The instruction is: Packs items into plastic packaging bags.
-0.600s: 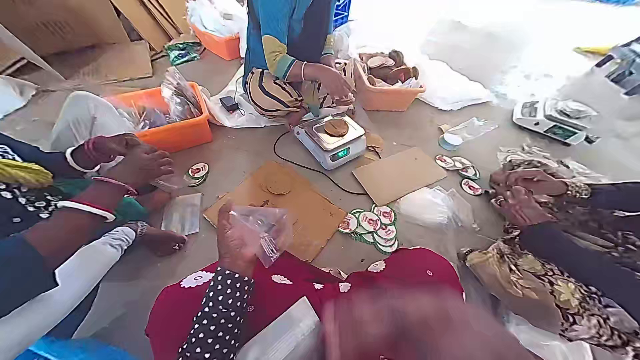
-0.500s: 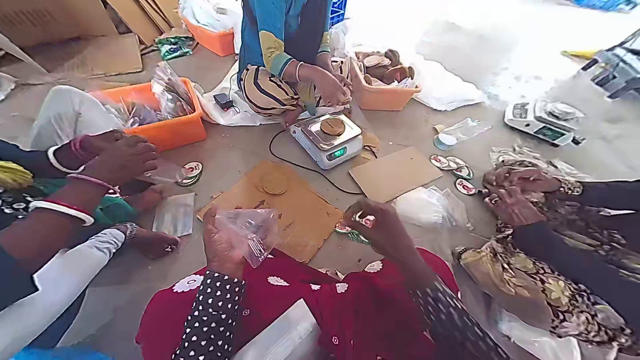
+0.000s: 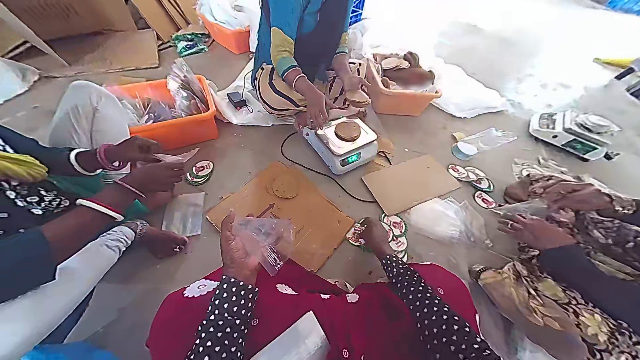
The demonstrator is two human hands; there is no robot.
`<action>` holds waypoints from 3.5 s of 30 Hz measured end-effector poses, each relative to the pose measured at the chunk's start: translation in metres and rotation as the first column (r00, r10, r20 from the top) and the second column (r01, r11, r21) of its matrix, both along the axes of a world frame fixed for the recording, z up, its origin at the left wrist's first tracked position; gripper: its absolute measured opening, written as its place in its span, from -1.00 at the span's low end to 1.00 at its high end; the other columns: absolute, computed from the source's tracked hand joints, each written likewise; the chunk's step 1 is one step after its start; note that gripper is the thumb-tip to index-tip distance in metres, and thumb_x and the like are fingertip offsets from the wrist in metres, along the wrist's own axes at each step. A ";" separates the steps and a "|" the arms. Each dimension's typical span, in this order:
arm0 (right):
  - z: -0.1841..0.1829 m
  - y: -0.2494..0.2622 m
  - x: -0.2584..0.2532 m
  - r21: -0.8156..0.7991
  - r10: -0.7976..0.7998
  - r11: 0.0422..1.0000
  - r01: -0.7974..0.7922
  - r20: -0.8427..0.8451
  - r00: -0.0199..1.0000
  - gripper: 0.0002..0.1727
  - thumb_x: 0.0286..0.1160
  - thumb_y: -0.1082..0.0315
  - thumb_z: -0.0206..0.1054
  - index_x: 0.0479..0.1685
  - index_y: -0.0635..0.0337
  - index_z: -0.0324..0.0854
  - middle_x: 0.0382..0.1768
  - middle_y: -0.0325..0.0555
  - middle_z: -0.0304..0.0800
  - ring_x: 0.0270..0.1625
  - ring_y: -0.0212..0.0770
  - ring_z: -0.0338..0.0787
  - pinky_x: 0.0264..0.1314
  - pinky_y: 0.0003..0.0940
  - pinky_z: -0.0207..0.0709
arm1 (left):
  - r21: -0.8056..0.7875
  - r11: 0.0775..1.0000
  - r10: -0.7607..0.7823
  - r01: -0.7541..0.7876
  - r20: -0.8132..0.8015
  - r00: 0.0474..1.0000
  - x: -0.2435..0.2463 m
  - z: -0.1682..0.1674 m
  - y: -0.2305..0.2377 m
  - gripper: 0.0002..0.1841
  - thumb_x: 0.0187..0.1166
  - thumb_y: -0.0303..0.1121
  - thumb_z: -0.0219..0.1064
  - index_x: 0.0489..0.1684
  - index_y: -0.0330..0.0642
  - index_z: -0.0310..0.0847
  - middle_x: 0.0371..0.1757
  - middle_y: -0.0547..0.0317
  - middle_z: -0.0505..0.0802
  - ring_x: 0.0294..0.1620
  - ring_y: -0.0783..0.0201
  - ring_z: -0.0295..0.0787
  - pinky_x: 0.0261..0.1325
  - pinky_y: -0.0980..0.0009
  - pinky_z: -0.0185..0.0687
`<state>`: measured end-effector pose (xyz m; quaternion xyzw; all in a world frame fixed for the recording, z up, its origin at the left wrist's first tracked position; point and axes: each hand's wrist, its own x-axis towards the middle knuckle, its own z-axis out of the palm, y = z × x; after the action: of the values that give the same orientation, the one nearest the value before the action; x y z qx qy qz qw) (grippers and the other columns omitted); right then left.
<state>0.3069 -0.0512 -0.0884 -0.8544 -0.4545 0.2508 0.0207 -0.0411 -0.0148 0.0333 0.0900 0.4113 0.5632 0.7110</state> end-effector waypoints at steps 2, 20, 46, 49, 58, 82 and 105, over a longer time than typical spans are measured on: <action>-0.005 -0.001 0.005 0.025 -0.047 0.999 0.048 -0.029 0.998 -0.56 0.24 0.34 0.57 0.17 0.23 0.75 0.23 0.31 0.76 0.35 0.34 0.69 0.36 0.42 0.45 | -0.006 1.000 -0.007 0.007 0.008 1.000 0.001 0.001 0.000 -0.46 0.74 0.20 -0.13 0.27 -0.09 0.34 -0.05 -0.08 0.78 -0.10 -0.08 0.82 -0.18 -0.15 0.78; -0.002 -0.008 0.006 0.013 -0.092 0.996 0.093 -0.045 0.995 -0.33 0.20 0.27 0.61 0.37 0.36 0.59 0.32 0.42 0.66 0.38 0.42 0.66 0.34 0.48 0.46 | 0.014 0.999 -0.032 0.032 -0.007 0.999 0.003 -0.002 -0.006 -0.45 0.73 0.22 -0.15 0.12 -0.09 0.44 -0.12 0.00 0.83 -0.11 0.00 0.83 -0.11 -0.11 0.77; 0.014 -0.012 0.011 0.239 -0.302 0.900 0.364 -0.258 0.918 -0.46 0.54 0.25 0.32 0.47 0.35 0.57 0.46 0.41 0.60 0.56 0.36 0.54 0.58 0.31 0.32 | 0.123 0.992 0.013 -0.010 -0.027 1.000 -0.001 -0.023 -0.005 -0.46 0.75 0.20 -0.13 0.09 -0.12 0.42 -0.18 0.09 0.81 -0.15 0.14 0.83 -0.12 0.04 0.80; 0.023 -0.013 0.008 0.243 -0.294 0.898 0.366 -0.289 0.911 -0.47 0.59 0.25 0.26 0.47 0.37 0.58 0.46 0.44 0.59 0.57 0.38 0.54 0.60 0.34 0.30 | 0.113 0.993 0.022 -0.018 -0.035 0.999 0.000 -0.022 -0.004 -0.49 0.76 0.18 -0.14 0.03 -0.09 0.44 -0.22 0.14 0.81 -0.17 0.16 0.84 -0.13 0.08 0.81; 0.026 -0.012 0.005 0.217 -0.312 0.901 0.374 -0.273 0.910 -0.56 0.63 0.27 0.24 0.38 0.31 0.66 0.41 0.36 0.66 0.54 0.31 0.58 0.58 0.27 0.34 | 0.068 0.996 -0.051 0.058 -0.096 0.994 -0.003 -0.023 -0.005 -0.40 0.67 0.29 -0.17 0.17 -0.05 0.43 -0.07 0.06 0.78 -0.03 0.05 0.79 -0.02 -0.08 0.74; 0.016 -0.005 0.010 0.257 -0.251 0.913 0.316 -0.258 0.933 -0.62 0.65 0.25 0.27 0.25 0.35 0.68 0.24 0.35 0.73 0.38 0.27 0.69 0.44 0.23 0.48 | 0.101 0.995 0.010 0.002 -0.115 0.993 0.007 -0.003 -0.011 -0.49 0.74 0.18 -0.14 0.15 -0.05 0.43 -0.07 0.10 0.78 -0.03 0.11 0.80 -0.01 -0.06 0.76; 0.016 0.004 0.007 0.271 -0.197 0.921 0.279 -0.292 0.936 -0.62 0.66 0.25 0.27 0.24 0.37 0.69 0.21 0.36 0.75 0.34 0.29 0.71 0.43 0.26 0.48 | 0.056 0.998 -0.007 0.012 -0.101 0.995 0.005 -0.013 -0.002 -0.44 0.70 0.26 -0.10 0.10 -0.06 0.47 -0.10 0.05 0.80 -0.07 0.01 0.82 -0.06 -0.12 0.76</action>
<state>0.3137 -0.0472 -0.0721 -0.8496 -0.3732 0.2821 0.2434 -0.0358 -0.0164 0.0199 0.1404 0.4302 0.5659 0.6892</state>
